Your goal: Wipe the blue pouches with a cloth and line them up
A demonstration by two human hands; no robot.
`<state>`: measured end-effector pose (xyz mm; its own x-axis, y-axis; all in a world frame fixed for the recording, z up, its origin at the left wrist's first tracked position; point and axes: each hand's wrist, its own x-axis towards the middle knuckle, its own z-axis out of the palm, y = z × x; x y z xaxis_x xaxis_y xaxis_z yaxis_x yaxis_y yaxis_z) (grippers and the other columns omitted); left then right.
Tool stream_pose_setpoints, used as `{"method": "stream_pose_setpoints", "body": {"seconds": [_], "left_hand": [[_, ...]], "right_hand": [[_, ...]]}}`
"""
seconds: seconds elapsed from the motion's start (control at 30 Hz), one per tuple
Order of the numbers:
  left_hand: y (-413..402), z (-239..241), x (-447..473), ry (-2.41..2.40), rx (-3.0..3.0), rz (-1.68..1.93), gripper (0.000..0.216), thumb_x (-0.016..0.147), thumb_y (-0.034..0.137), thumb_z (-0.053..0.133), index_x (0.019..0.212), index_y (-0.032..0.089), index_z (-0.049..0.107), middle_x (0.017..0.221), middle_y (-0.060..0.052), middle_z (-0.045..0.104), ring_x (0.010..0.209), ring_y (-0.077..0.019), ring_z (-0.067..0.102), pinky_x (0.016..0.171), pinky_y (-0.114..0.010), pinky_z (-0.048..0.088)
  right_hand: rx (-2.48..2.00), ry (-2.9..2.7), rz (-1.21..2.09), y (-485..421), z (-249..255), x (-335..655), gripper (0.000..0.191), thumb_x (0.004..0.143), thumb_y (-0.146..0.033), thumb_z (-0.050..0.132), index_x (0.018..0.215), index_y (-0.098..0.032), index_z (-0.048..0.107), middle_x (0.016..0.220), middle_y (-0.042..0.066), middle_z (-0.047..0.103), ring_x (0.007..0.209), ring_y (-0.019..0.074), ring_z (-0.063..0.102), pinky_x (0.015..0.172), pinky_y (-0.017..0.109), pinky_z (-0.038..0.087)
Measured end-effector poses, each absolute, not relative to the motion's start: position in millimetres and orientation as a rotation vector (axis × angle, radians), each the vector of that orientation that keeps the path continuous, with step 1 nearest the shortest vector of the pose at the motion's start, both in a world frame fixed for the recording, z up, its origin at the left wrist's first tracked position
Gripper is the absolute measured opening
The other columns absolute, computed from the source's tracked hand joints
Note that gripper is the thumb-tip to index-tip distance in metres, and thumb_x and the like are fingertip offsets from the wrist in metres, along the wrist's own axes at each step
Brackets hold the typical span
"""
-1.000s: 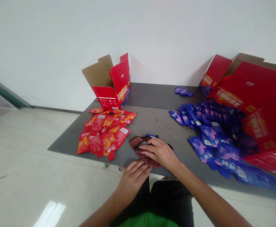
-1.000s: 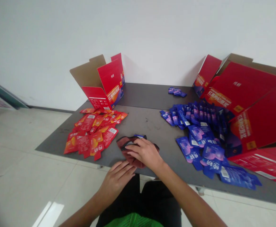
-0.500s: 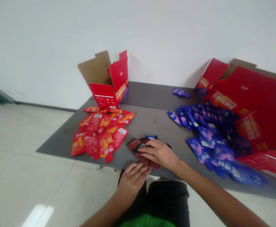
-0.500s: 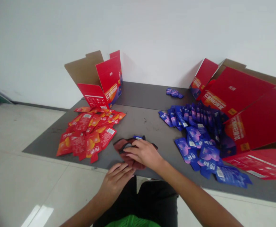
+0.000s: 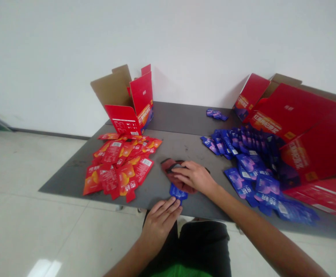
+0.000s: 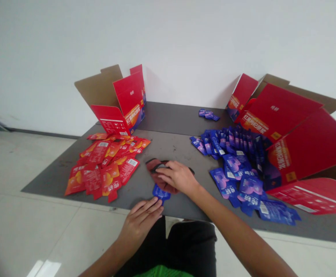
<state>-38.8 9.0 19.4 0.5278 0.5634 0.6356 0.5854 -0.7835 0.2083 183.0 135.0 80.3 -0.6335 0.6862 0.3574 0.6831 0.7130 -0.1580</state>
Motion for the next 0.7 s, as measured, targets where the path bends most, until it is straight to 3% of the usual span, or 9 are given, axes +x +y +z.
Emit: {"method": "stream_pose_setpoints", "body": {"seconds": [0.17,0.33,0.53,0.7], "left_hand": [[8.1,18.7,-37.0,-1.062,-2.718,-1.127,0.029,0.109,0.016,0.045,0.127,0.017,0.068,0.131,-0.005,0.073,0.126,-0.0213,0.066,0.104,-0.038,0.048],[6.8,16.6,-34.3,-1.105,-2.717,-1.182,0.026,0.108,0.018,0.047,0.121,0.017,0.071,0.12,-0.005,0.078,0.116,-0.0214,0.071,0.103,-0.038,0.047],[8.1,16.7,-35.5,-1.073,-2.699,-1.145,0.028,0.109,0.017,0.046,0.126,0.018,0.069,0.131,-0.004,0.073,0.125,-0.0204,0.067,0.103,-0.038,0.047],[7.7,10.7,-35.3,-1.068,-2.663,-1.185,0.027,0.108,0.017,0.047,0.122,0.018,0.07,0.121,-0.004,0.078,0.115,-0.0204,0.071,0.103,-0.038,0.047]], "right_hand": [[-1.215,-2.405,-0.155,147.2,99.5,186.9,0.031,0.104,-0.04,0.056,0.127,-0.028,0.073,0.106,0.008,0.072,0.096,0.0206,0.066,0.084,0.032,0.051],[-0.928,-2.567,0.046,115.4,86.6,172.1,0.031,0.105,-0.045,0.054,0.128,-0.034,0.071,0.11,0.004,0.071,0.099,0.0174,0.066,0.086,0.029,0.051],[-1.354,-2.375,-0.137,147.4,95.3,185.7,0.032,0.104,-0.04,0.056,0.127,-0.027,0.073,0.106,0.009,0.072,0.096,0.0217,0.066,0.084,0.033,0.051],[-1.005,-2.478,0.029,113.0,90.3,170.1,0.031,0.105,-0.045,0.054,0.129,-0.033,0.071,0.11,0.005,0.071,0.1,0.0179,0.066,0.087,0.029,0.051]]}}
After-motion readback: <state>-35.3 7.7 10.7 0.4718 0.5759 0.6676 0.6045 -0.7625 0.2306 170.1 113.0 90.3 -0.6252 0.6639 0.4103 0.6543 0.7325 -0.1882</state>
